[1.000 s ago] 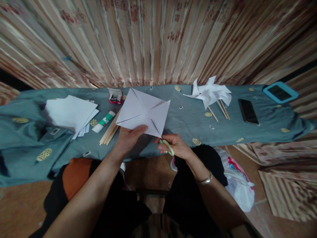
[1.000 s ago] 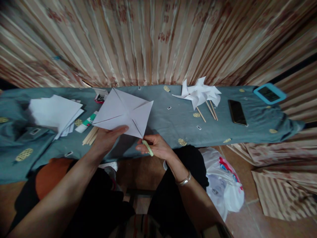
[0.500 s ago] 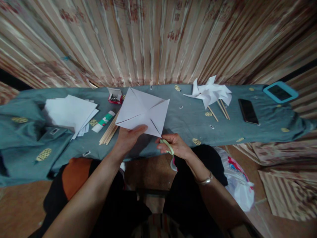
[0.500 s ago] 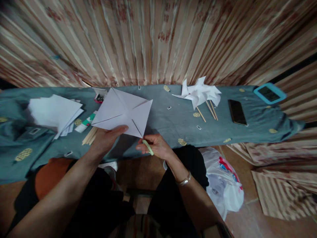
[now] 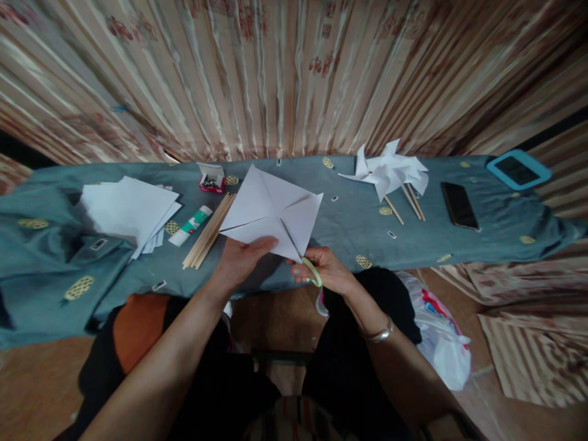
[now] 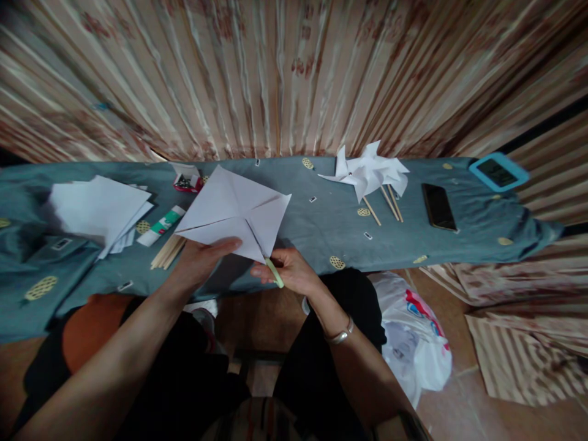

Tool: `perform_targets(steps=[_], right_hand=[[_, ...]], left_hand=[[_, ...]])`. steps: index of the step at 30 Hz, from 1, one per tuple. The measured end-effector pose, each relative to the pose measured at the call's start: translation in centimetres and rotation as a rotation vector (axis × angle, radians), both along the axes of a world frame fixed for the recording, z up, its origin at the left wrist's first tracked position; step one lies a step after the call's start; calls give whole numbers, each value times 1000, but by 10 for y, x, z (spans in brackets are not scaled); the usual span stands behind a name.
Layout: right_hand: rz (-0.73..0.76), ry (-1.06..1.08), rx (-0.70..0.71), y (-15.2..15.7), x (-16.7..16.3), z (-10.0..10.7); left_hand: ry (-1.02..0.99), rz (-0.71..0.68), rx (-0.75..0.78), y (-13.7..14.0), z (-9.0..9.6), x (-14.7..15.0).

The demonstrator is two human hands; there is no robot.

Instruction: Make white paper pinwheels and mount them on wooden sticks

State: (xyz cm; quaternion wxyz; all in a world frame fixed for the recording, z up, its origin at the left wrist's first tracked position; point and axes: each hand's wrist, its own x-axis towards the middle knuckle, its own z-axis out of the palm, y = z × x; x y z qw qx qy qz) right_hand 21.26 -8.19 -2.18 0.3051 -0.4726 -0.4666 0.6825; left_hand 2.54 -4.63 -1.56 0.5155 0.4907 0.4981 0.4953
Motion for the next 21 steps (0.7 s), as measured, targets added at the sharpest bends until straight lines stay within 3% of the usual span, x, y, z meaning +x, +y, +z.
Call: perform_targets(steps=[21], right_hand=[[-49,64,-22,1,-3,-3]], left_hand=[[44,-11,-1,-2,3,-1]])
